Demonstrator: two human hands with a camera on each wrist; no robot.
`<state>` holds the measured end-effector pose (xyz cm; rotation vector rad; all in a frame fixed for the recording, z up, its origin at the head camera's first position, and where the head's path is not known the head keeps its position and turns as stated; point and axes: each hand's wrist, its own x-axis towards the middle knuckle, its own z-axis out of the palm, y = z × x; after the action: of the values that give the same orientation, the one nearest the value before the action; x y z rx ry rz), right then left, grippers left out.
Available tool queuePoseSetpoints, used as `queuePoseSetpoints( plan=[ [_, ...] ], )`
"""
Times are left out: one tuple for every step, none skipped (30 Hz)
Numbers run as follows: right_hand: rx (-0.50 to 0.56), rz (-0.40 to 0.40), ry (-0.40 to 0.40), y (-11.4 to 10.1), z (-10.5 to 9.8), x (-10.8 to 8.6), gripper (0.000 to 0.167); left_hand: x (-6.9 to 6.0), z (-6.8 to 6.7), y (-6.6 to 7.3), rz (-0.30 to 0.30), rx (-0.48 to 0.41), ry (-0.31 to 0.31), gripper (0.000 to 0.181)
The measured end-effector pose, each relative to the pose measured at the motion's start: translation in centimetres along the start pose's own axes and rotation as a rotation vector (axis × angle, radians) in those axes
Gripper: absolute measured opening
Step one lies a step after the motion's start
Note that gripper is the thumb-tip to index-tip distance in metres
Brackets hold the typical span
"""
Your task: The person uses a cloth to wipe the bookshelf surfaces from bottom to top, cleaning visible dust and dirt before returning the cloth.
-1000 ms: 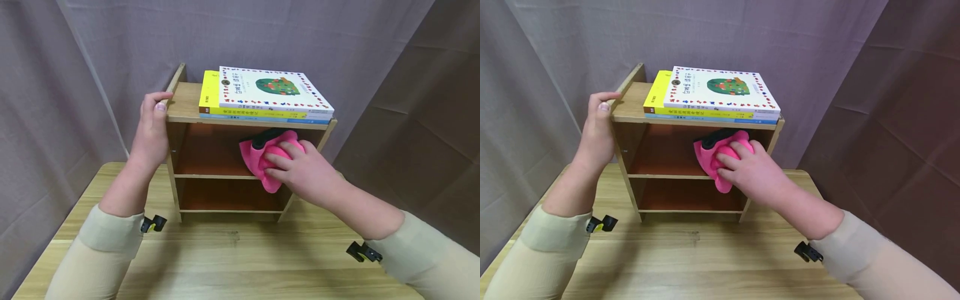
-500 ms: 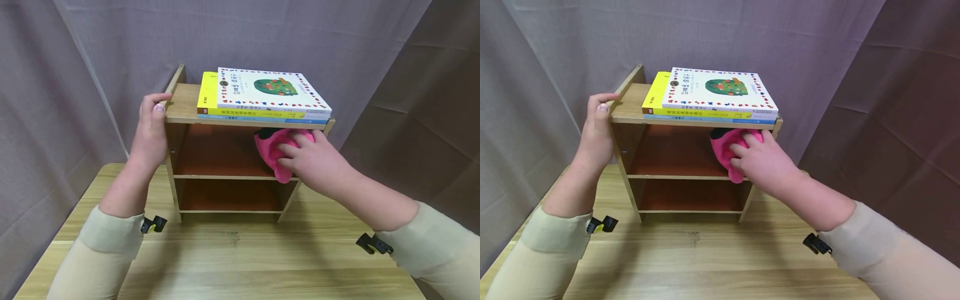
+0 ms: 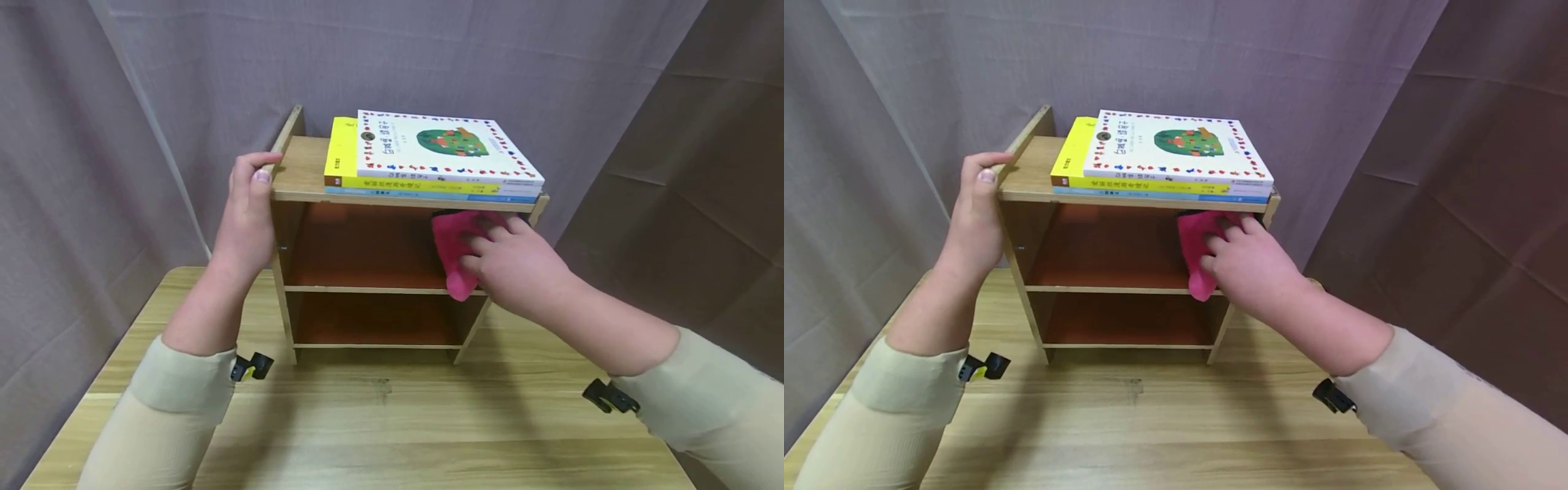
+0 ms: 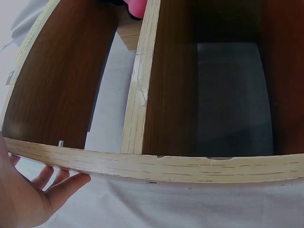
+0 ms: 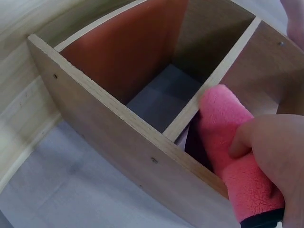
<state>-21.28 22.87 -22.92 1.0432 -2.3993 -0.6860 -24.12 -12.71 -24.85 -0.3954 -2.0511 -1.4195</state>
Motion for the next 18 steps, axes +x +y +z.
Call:
queuePoseSetpoints(
  plan=[
    [0.004,0.007,0.009,-0.1,0.1,0.0,0.035,0.0,0.0,0.0,-0.001,0.001,0.000,0.047],
    [0.008,0.015,0.020,-0.1,0.2,0.0,0.034,0.0,0.0,0.0,-0.003,0.002,0.001,0.046],
    [0.010,0.021,0.032,-0.2,0.3,0.0,0.033,0.1,-0.1,0.0,-0.006,0.003,0.001,0.046],
    [0.012,0.027,0.049,-0.3,0.4,0.1,0.032,0.1,-0.1,0.0,-0.007,0.004,0.001,0.046],
    [0.013,0.033,0.064,-0.4,0.6,0.1,0.030,0.1,-0.1,0.1,-0.009,0.005,0.000,0.046],
    [0.015,0.040,0.081,-0.4,0.7,0.1,0.030,0.1,-0.1,0.1,-0.010,0.004,0.001,0.045],
    [0.021,0.046,0.095,-0.5,0.9,0.1,0.031,0.1,-0.1,0.1,-0.009,0.002,0.001,0.045],
    [0.025,0.052,0.108,-0.6,1.0,0.2,0.032,0.1,-0.1,0.1,-0.009,0.002,0.001,0.045],
    [0.029,0.057,0.119,-0.7,1.2,0.2,0.033,0.1,-0.1,0.1,-0.008,0.002,0.001,0.045],
    [0.031,0.062,0.127,-0.8,1.3,0.2,0.034,0.1,-0.1,0.1,-0.007,0.001,0.001,0.045],
    [0.033,0.065,0.127,-0.9,1.5,0.2,0.035,0.1,-0.1,0.1,-0.006,0.001,0.002,0.045],
    [0.034,0.065,0.126,-1.1,1.6,0.3,0.037,0.0,-0.1,0.0,-0.003,0.000,0.003,0.045],
    [0.035,0.064,0.123,-1.3,1.8,0.3,0.038,0.0,-0.1,0.0,-0.001,0.001,0.004,0.045],
    [0.034,0.062,0.118,-1.5,1.9,0.3,0.039,0.0,-0.1,0.0,0.000,0.000,0.005,0.045],
    [0.033,0.059,0.112,-1.6,2.1,0.3,0.040,0.0,-0.1,0.0,0.001,0.001,0.006,0.045],
    [0.037,0.055,0.105,-1.8,2.2,0.3,0.041,0.0,-0.1,0.0,-0.001,0.003,0.006,0.045],
    [0.043,0.050,0.100,-2.0,2.4,0.3,0.042,0.0,-0.1,0.0,-0.003,0.003,0.004,0.045],
    [0.049,0.046,0.101,-2.2,2.6,0.3,0.042,0.0,-0.1,0.0,-0.006,0.005,0.003,0.044]
  ],
)
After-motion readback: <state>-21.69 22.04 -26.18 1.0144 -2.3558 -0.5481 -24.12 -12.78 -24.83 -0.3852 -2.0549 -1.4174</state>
